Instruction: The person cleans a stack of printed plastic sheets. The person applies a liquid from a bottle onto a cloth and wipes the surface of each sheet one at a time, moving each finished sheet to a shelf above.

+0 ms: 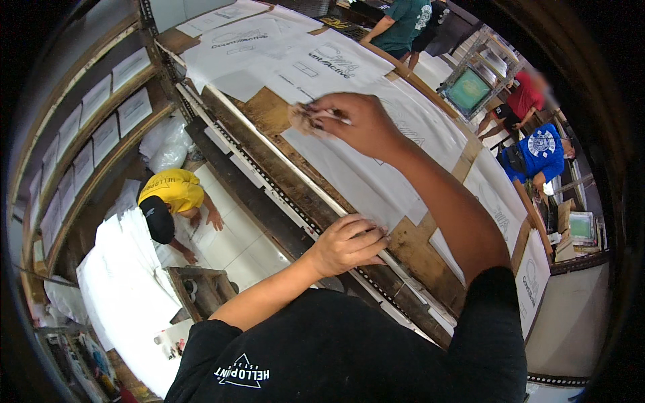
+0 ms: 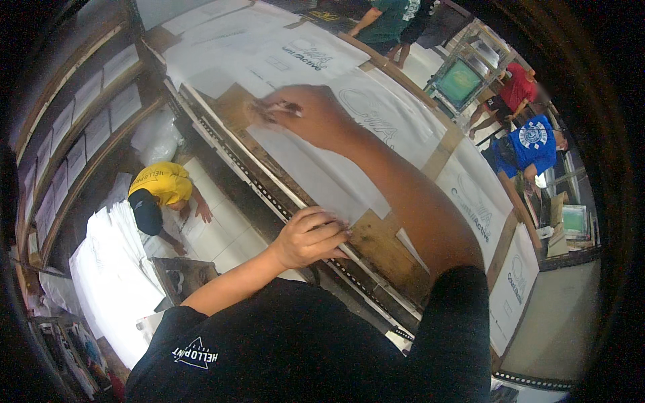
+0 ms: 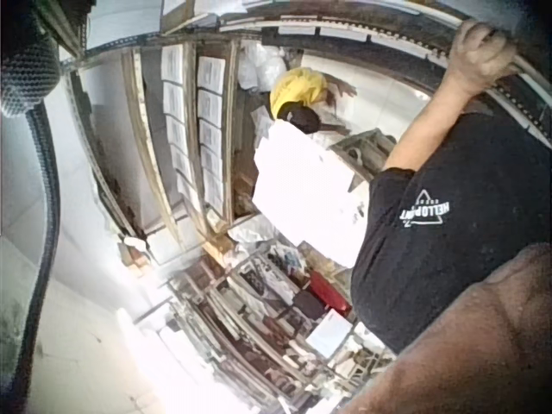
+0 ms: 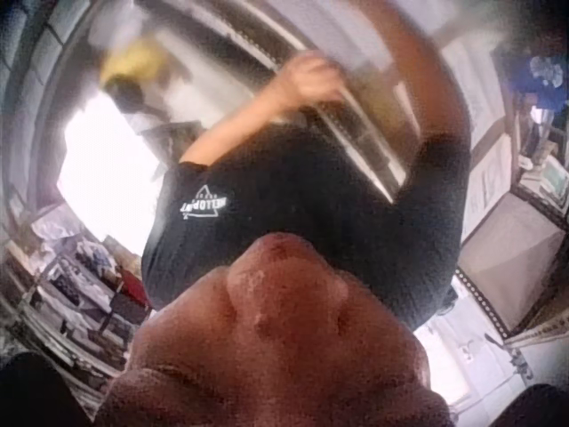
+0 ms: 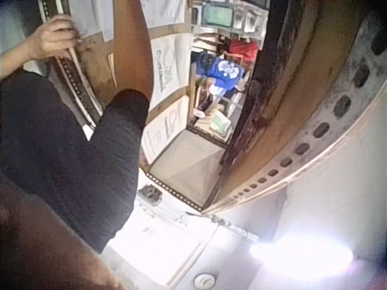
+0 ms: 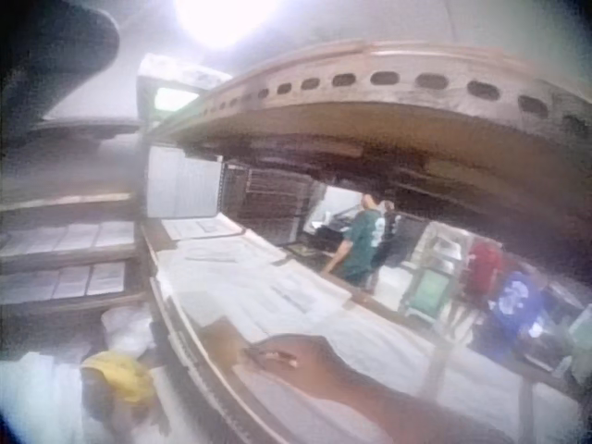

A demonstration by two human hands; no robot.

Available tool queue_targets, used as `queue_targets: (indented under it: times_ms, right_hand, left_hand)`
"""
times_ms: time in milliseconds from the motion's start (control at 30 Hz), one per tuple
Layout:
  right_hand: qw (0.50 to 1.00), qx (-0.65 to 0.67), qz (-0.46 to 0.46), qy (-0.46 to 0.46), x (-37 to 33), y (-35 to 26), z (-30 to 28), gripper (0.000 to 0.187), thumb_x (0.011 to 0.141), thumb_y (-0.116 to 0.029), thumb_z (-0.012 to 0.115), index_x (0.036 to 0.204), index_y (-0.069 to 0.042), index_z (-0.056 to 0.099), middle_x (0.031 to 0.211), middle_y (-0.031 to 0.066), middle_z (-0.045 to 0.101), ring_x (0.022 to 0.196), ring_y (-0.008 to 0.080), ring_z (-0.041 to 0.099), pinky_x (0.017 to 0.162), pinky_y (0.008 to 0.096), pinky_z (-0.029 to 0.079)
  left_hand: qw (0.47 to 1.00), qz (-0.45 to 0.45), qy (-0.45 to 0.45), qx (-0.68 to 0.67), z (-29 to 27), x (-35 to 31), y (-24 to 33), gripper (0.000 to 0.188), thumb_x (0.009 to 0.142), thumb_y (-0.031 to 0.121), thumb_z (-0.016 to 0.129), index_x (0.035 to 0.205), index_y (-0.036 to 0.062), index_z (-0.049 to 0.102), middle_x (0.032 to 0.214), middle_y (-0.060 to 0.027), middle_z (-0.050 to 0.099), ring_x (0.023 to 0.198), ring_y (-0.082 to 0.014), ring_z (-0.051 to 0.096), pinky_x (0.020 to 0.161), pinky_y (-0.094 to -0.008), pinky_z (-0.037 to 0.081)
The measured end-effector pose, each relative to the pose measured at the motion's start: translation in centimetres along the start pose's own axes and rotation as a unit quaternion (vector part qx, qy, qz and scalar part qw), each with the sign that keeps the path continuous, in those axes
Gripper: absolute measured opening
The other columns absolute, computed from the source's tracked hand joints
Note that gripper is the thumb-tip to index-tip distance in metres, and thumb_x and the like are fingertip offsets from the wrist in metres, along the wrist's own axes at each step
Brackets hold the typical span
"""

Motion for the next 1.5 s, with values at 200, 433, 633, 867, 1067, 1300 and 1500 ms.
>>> queue_targets:
  times_ms: [200,433,633,867,1067,1300,1500]
  right_hand:
    - [0.997,-0.044,0.050,-0.027,-12.5,-1.9,-5.1,0.037,0.082,-0.001,0.078,0.118,-0.003,0.069,0.111,0.0153,0.074,0.097,0.0267,0.073,0.084,0.0357,0.058]
    - [0.991,-0.122,0.043,-0.036,-18.9,-2.9,-4.5,0.031,0.080,0.002,0.078,0.110,-0.004,0.072,0.114,0.0148,0.070,0.104,0.0321,0.070,0.087,0.0388,0.057]
    - [0.990,-0.134,-0.010,-0.034,-16.4,-4.0,-3.3,0.028,0.079,0.002,0.077,0.107,-0.004,0.073,0.113,0.0150,0.069,0.102,0.0338,0.068,0.087,0.0420,0.056]
    - [0.990,-0.130,-0.057,-0.010,-8.6,0.0,0.8,0.026,0.082,-0.001,0.075,0.108,-0.002,0.072,0.116,0.0146,0.069,0.106,0.0328,0.066,0.089,0.0412,0.055]
    - [0.992,-0.079,-0.097,-0.001,-1.7,1.4,3.9,0.022,0.085,-0.001,0.073,0.106,-0.001,0.071,0.115,0.0149,0.070,0.107,0.0334,0.066,0.090,0.0415,0.054]
    - [0.997,-0.038,-0.063,-0.033,5.2,3.6,7.4,0.021,0.086,0.002,0.073,0.107,0.000,0.071,0.113,0.0138,0.071,0.102,0.0261,0.069,0.089,0.0351,0.055]
    - [0.989,0.149,0.001,0.002,5.6,0.3,2.0,0.024,0.091,0.005,0.070,0.114,0.003,0.068,0.112,0.0084,0.071,0.105,0.0134,0.067,0.095,0.0297,0.054]
  left_hand:
    - [1.000,0.004,0.007,-0.016,0.1,0.3,0.0,0.044,0.074,0.038,0.082,0.108,0.0111,0.075,0.109,-0.0007,0.068,0.108,-0.0231,0.061,0.096,-0.0426,0.052]
    - [0.999,0.018,0.018,-0.023,0.3,-0.2,-0.3,0.040,0.074,0.038,0.081,0.104,0.0121,0.075,0.109,-0.0005,0.067,0.107,-0.0235,0.060,0.096,-0.0422,0.051]
    - [0.999,0.018,0.018,-0.029,0.4,-0.6,-0.4,0.039,0.076,0.038,0.079,0.107,0.0150,0.073,0.111,0.0001,0.064,0.109,-0.0223,0.058,0.100,-0.0414,0.050]
    - [0.999,0.023,0.019,-0.016,0.3,-0.4,-0.3,0.037,0.076,0.036,0.080,0.106,0.0152,0.072,0.110,0.0001,0.064,0.111,-0.0219,0.059,0.104,-0.0415,0.049]
    - [0.999,0.033,0.027,-0.020,0.3,-0.6,-0.4,0.040,0.073,0.036,0.083,0.105,0.0145,0.073,0.108,-0.0006,0.063,0.113,-0.0232,0.057,0.099,-0.0422,0.053]
    - [0.999,0.036,0.019,-0.031,0.3,-0.3,-0.2,0.043,0.071,0.034,0.082,0.107,0.0131,0.073,0.109,-0.0002,0.065,0.109,-0.0223,0.060,0.098,-0.0410,0.053]
    - [0.999,0.040,0.020,-0.017,0.1,0.1,-0.3,0.044,0.073,0.036,0.080,0.109,0.0126,0.074,0.112,0.0003,0.066,0.110,-0.0217,0.060,0.096,-0.0408,0.052]
Point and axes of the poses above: each hand's wrist, its own x-axis towards the middle knuckle, its own z-axis out of the palm, y = z × x, the point moved 7 cm from there along x, towards the middle knuckle
